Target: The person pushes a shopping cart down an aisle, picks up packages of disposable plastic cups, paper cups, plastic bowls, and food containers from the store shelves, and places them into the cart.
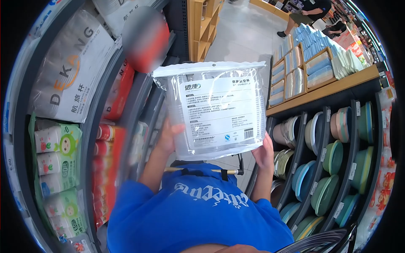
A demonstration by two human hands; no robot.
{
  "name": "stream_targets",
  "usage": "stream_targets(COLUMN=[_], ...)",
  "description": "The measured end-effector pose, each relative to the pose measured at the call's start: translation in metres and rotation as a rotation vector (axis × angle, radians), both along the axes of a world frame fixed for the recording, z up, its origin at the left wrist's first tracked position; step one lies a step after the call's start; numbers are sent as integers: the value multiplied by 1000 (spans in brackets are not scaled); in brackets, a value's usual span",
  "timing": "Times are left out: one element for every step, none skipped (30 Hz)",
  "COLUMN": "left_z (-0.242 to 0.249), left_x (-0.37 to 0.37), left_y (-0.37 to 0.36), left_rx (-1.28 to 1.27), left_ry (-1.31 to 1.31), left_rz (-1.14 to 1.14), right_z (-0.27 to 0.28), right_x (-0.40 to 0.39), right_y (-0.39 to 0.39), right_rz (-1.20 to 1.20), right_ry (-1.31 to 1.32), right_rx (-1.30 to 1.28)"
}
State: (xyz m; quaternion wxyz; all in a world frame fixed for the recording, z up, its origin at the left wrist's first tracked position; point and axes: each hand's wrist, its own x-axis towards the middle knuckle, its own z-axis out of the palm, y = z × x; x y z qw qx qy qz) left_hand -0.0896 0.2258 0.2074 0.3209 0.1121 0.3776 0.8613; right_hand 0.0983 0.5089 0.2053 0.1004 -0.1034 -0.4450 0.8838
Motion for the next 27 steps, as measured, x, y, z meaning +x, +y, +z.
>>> stream_targets(left_z=[-2, -3, -4, -6, -6, -6, -5, -5, -5, -6, -7, -13, -25, -38, -53, -71, -91, -113, -114, -114, -114, -155, -197, -203, -207, -210, -213], left_x=[0, 0, 1, 3, 5, 6, 8, 9, 10, 10, 9, 8, 6, 4, 0, -5, -9, -7, -1, 6, 17, 38, 56, 67, 78, 86, 94], left_y=[-3, -5, -6, -7, -8, -9, -9, -9, -9, -9, -9, -8, -8, -7, -8, -10, -13, -21, -26, -31, -41, -62, -84, -98, -108, -114, -120], left_rx=[-1, -1, -2, -2, -2, -3, -4, -6, -15, -24, -34, -73, -112, -151, -324, -496, -664, -976, -1141, -1307, -1474, -1534, -1589, -1562, -1532, -1502, -1533], left_ry=[-7, -12, -16, -21, -25, -26, -27, -29, -31, -34, -35, -18, -1, 16, 41, 67, 91, 372, 433, 493, 549, 675, 799, 850, 897, 945, 958], left_rz=[-9, -18, -15, -12, -9, -4, 1, 5, 3, 1, -3, -6, -10, -14, -53, -92, -129, -126, -213, -303, -396, -340, -282, -213, -144, -74, -53], right_z=[1, 1, 2, 2, 2, 2, 2, 1, -1, -3, -8, -14, -26, -44, -59, -68, -82, -104, -125, -138, -149, -159, -168, -174, -180, -191, -200], right_x=[0, -1, -1, 0, 1, 2, 2, 3, 3, 3, 2, 1, 1, 3, 3, 0, -1, -1, 2, 3, 1, -2, -12, -18, -22, -29, -39], right_y=[-1, -3, -5, -5, -6, -6, -6, -5, -4, -4, -3, -1, 3, 10, 15, 13, 17, 19, 20, 18, 12, 5, -3, -9, -13, -12, -13], right_rz=[-3, -6, -8, -5, -1, 2, 6, 9, 10, 12, 13, 13, 53, 93, 134, 129, 174, 159, 144, 154, 165, 174, 135, 94, 52, 51, 22], right_ry=[4, 8, 12, 12, 12, 12, 8, 4, 0, -10, -19, -29, -63, -97, -132, -180, -239, -338, -439, -493, -547, -601, -648, -694, -741, -745, -755], right_rx=[1, 3, 5, 2, -1, -4, 1, 6, 11, 4, -4, -12, -20, -28, -36, -107, -126, -133, -141, -157, -174, -193, -213, -230, -245, -241, -233])
